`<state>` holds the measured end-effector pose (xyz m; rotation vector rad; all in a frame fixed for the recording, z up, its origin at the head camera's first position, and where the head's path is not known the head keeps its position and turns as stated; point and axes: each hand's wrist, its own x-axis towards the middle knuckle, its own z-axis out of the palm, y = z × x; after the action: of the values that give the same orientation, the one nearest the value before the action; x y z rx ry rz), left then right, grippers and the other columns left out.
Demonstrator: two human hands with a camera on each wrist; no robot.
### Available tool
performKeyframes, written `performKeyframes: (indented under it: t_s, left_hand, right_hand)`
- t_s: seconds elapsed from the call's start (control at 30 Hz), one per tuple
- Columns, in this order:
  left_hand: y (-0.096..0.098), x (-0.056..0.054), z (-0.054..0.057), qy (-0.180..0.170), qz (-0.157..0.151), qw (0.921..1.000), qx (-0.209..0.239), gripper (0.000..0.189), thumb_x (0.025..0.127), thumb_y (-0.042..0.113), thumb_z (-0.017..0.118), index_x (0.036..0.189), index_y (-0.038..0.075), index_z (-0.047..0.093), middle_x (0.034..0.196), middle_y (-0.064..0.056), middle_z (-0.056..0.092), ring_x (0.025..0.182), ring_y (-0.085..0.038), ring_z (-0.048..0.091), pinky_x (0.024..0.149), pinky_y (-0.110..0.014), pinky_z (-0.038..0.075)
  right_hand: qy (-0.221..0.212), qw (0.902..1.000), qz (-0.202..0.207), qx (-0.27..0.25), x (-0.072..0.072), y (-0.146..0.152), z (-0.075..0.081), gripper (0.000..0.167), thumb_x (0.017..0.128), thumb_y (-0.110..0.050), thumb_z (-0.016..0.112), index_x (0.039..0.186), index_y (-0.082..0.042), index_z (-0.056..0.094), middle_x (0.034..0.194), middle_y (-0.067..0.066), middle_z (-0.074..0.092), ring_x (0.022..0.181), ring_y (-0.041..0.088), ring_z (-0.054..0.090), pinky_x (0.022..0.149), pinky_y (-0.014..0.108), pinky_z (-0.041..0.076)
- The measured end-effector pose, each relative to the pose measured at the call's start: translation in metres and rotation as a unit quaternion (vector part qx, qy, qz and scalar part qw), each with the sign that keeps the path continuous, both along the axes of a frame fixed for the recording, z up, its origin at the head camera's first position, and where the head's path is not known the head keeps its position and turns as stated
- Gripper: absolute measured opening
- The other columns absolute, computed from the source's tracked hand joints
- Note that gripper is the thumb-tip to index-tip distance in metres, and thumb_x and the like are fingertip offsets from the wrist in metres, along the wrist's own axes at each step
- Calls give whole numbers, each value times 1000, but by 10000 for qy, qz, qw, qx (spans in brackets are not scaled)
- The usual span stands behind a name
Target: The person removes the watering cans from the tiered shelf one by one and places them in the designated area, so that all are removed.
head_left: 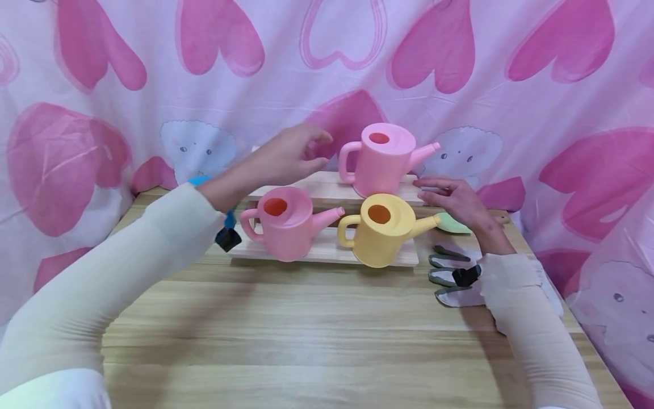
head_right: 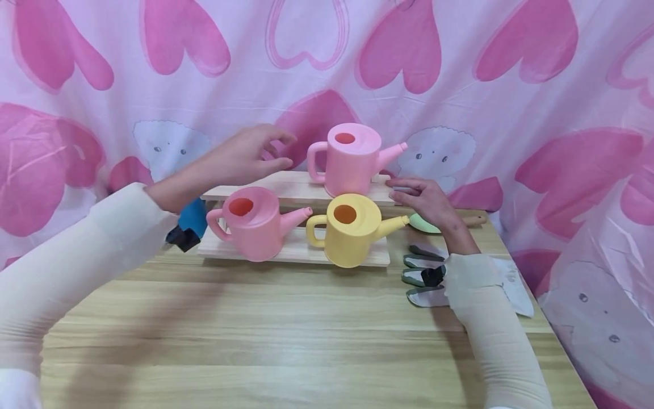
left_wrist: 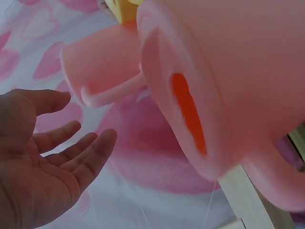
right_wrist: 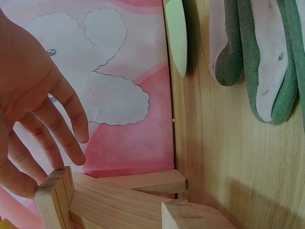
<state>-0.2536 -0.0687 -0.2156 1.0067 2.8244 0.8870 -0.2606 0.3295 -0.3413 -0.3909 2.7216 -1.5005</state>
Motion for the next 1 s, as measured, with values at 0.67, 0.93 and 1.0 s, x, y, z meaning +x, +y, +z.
performKeyframes:
  t_s: [0.67, 0.93, 1.0]
  left_hand:
    - [56, -27, -10, -204, 145, 9996, 131, 29, 106, 16, 58, 132, 4, 64, 112, -10, 68, 101, -21, 59, 97, -29, 48]
    - [59, -30, -14, -135, 201, 9995, 195, 22, 105, 11, 60, 122, 0, 68, 109, -14, 68, 97, -23, 59, 94, -31, 49]
    - [59, -30, -14, -161, 220, 9994, 192, 22, 105, 11, 60, 123, 0, 68, 108, -13, 68, 98, -23, 59, 94, -31, 49]
  right_hand:
    - [22, 10000, -12, -92, 3, 1, 0, 46, 100, -24, 72, 140, -4, 63, 149, 11, 55, 117, 10, 64, 88, 21, 55]
    - [12, 9999, -56, -100, 4, 2, 1, 45, 100, -22, 72, 140, -4, 63, 149, 11, 54, 115, 8, 64, 87, 20, 55]
    - [4, 9999, -65, -93, 4, 1, 1, 45, 100, -21, 71, 140, -4, 63, 149, 11, 54, 115, 9, 65, 87, 21, 55]
